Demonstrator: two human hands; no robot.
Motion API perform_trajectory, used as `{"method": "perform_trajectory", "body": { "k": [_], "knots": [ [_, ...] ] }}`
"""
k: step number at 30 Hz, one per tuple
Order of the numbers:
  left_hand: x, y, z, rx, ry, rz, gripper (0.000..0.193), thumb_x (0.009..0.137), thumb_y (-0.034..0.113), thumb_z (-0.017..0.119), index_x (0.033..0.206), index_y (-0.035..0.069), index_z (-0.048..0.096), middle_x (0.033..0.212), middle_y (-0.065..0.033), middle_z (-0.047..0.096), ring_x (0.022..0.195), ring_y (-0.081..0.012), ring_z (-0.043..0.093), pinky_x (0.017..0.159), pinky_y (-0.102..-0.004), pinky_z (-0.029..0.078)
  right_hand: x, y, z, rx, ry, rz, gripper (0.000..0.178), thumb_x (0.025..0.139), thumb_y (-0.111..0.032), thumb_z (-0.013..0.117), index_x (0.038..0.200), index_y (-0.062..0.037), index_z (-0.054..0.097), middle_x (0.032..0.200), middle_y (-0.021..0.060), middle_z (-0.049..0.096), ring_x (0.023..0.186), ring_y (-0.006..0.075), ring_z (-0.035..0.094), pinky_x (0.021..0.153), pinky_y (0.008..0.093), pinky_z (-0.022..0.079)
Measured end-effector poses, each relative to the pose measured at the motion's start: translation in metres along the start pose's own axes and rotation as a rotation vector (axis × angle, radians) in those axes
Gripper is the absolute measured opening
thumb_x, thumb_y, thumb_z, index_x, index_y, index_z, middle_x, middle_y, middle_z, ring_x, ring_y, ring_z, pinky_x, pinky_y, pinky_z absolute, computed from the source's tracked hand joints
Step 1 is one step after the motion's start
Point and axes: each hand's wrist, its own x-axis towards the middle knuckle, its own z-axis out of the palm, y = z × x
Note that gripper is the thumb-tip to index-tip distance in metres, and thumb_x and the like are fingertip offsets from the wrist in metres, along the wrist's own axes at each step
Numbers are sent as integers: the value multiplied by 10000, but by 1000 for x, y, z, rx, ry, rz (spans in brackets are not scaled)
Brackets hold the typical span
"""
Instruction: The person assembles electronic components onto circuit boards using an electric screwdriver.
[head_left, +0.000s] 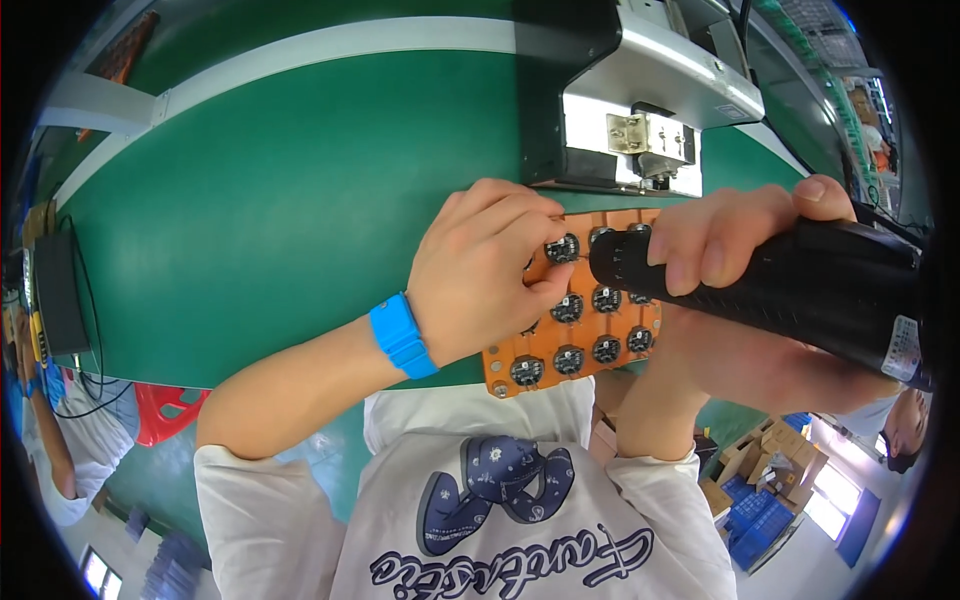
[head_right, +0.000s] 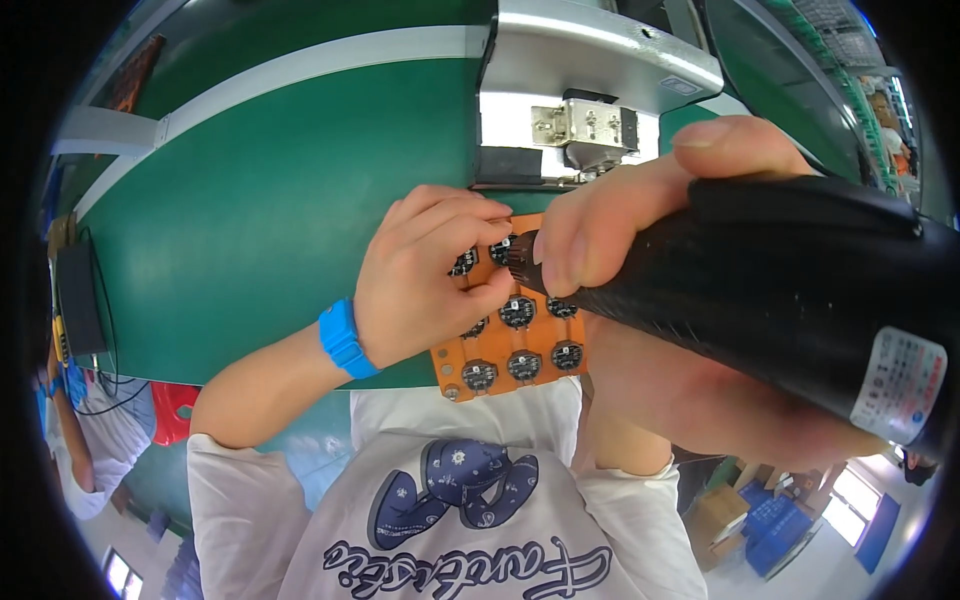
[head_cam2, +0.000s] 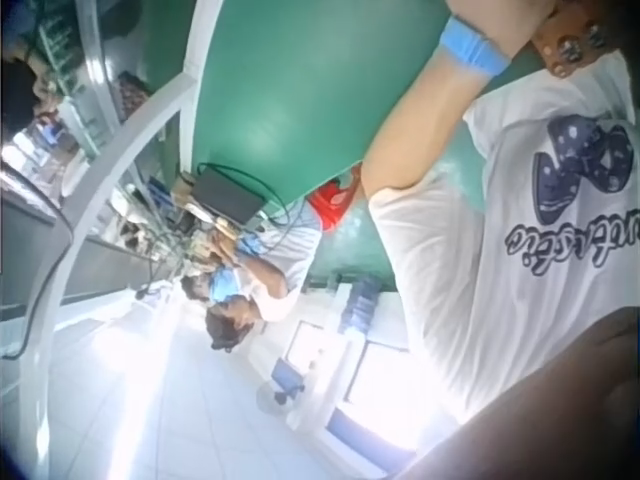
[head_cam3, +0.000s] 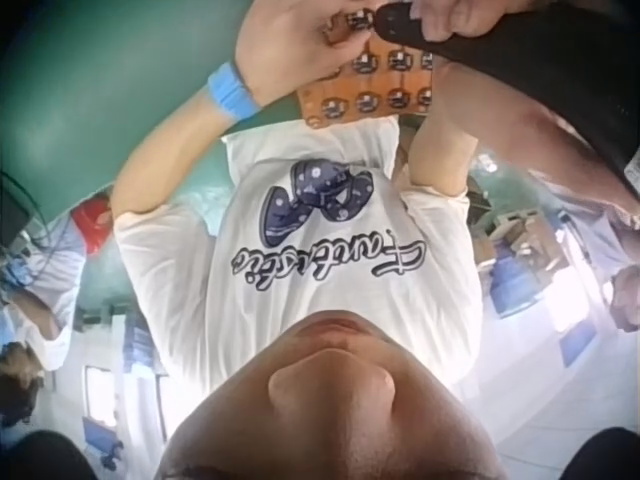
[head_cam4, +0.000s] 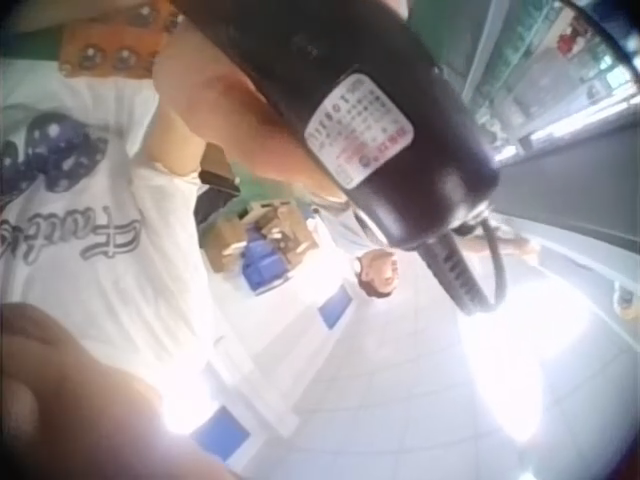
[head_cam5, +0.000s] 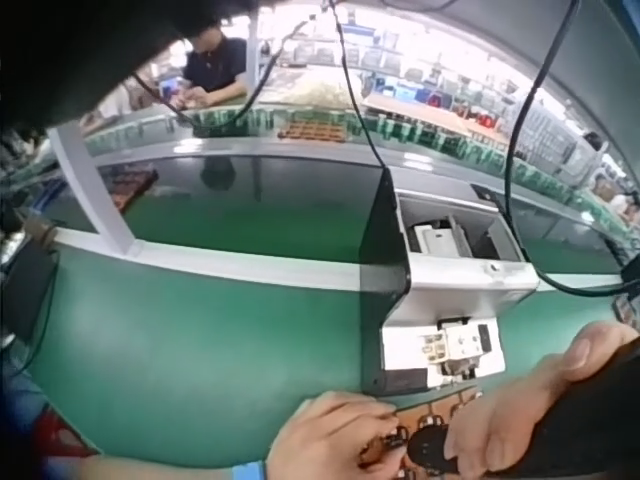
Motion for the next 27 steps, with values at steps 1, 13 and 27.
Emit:
{"method": "perform_trajectory", "body": {
  "k": [1, 13, 27],
  "knots": [
    [0, -1, 0, -2, 5, 9, 243, 709, 122, 841, 903, 58, 709, 1080, -53, 728, 1069, -261, 653, 894, -406, 517, -3, 5, -2, 85, 15, 23, 1054, 853, -891, 479, 1410, 3, 435, 885, 133, 615, 720, 254, 621, 658, 407, 508],
    [0, 0, 1, -8, -16, 16, 252, 709, 129, 842, 911, 61, 707, 1078, -52, 720, 1078, -264, 640, 889, -406, 506, 4, 4, 1, -53, -117, 67, 1084, 836, -922, 447, 1388, 11, 445, 866, 148, 622, 701, 266, 618, 641, 415, 519],
    [5, 3, -3, 11, -49, 28, 345, 685, 84, 848, 999, 65, 707, 1148, -52, 733, 1082, -286, 661, 921, -410, 523, 11, -13, 2, -11, 29, 31, 957, 876, -827, 453, 1347, 5, 472, 865, 100, 582, 694, 221, 571, 671, 401, 469]
  ]
}}
